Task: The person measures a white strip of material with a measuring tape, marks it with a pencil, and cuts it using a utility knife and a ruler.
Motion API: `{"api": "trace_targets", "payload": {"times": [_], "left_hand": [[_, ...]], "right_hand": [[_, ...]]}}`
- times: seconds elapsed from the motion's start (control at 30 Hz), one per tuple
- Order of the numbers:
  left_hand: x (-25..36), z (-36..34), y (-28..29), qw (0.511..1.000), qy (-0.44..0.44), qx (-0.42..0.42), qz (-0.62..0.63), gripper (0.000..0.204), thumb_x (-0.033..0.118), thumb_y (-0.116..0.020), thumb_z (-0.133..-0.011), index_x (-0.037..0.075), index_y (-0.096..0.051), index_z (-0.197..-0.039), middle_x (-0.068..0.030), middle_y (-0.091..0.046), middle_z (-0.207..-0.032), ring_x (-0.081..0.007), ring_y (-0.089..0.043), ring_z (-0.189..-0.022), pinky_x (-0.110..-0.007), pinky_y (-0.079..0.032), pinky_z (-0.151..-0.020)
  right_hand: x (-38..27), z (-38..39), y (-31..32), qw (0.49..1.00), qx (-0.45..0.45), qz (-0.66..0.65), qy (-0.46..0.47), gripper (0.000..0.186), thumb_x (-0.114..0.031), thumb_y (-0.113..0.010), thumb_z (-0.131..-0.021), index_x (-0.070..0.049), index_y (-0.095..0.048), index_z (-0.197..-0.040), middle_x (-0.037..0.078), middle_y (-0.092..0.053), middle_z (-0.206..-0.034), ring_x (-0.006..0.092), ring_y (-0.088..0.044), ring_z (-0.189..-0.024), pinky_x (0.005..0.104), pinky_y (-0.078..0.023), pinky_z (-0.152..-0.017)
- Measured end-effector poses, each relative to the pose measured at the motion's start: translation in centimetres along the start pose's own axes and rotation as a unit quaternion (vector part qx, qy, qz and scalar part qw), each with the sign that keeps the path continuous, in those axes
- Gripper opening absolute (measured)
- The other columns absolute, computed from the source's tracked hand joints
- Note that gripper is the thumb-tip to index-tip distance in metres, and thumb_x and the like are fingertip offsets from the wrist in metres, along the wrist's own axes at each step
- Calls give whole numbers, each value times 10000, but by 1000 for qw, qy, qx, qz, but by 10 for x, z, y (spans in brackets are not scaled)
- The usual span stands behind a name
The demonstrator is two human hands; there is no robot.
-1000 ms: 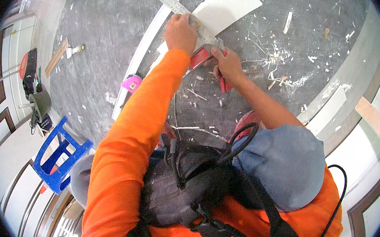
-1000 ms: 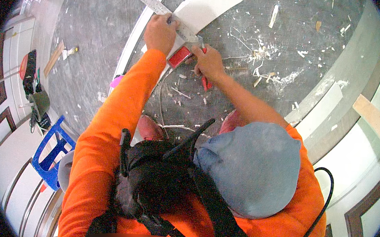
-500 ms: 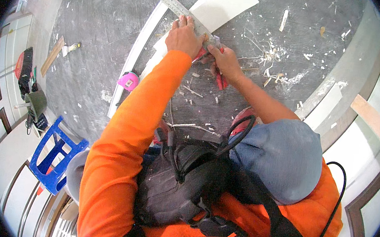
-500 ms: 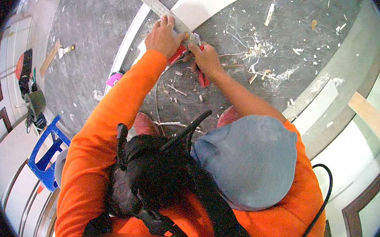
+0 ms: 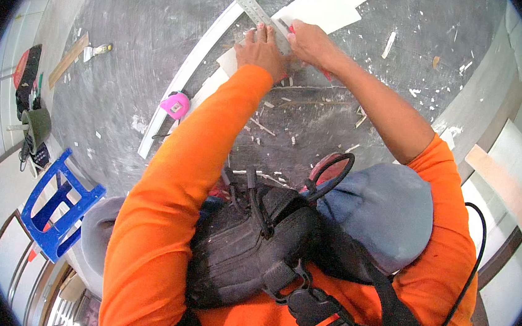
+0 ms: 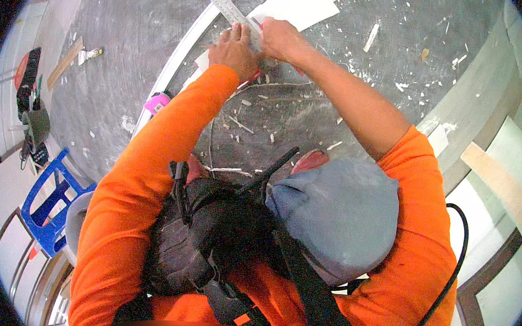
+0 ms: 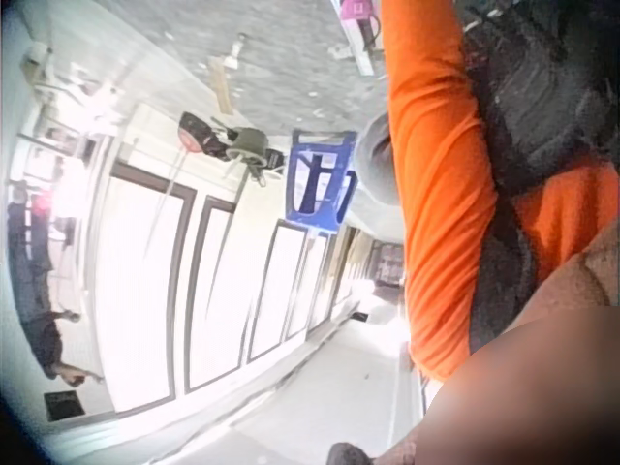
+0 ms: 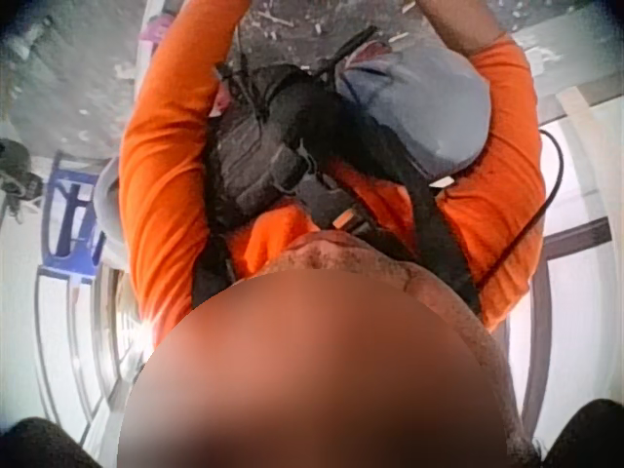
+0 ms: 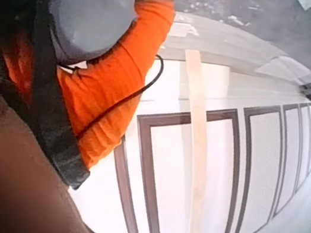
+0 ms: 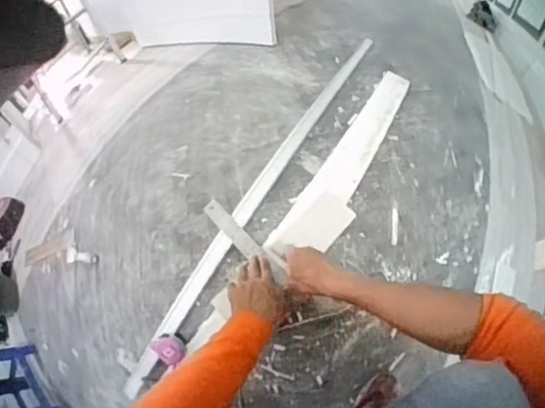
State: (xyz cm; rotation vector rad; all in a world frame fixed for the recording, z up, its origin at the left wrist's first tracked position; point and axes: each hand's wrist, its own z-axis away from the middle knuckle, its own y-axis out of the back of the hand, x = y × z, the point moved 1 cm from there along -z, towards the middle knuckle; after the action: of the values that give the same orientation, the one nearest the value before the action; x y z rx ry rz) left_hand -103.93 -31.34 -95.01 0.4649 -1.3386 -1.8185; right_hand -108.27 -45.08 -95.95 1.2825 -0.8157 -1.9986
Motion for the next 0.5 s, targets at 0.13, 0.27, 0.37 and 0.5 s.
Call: {"api": "trace_targets", "payload": {"times": [0.13,0.27,0.37,0.5], "left_hand": [[6,13,0,996,-20,-22,-83,1243,678,-737,-634,-11,-180,-1505,-202,-207,-1570,-380,-251,-1429,-610,-369,-1025],[6,8,-4,993,-35,-60,-96,1293,686,-733,-618,-31,-133,-1512,-217,-152,-1581,-414,-199,-1440,-635,-289,-1065],[0,5,-8,991,-53,-40,-118,1291,655,-768,-579,-42,-186,-1496,-246,-213,-1548,-437,-229,-1419,-629,-281,-1071],[2,3,-12,988,-65,-12,-138,1247,594,-795,-562,-51,-244,-1476,-272,-271,-1517,-456,-269,-1395,-609,-291,-1076]], "right_hand": [[-11,-5,2,999,-30,45,1,322,-202,-469,-952,37,-496,-1165,287,-655,-922,449,-643,-876,492,-507,-783],[-15,-11,0,995,-53,84,-21,325,-175,-484,-936,45,-490,-1175,287,-658,-910,435,-650,-873,487,-517,-775],[-27,-11,2,991,-55,123,4,295,-158,-521,-885,83,-530,-1055,280,-673,-906,407,-675,-888,463,-548,-768],[-35,-8,6,991,-51,125,8,314,-186,-516,-896,94,-535,-1039,277,-673,-896,400,-679,-871,456,-554,-754]]}}
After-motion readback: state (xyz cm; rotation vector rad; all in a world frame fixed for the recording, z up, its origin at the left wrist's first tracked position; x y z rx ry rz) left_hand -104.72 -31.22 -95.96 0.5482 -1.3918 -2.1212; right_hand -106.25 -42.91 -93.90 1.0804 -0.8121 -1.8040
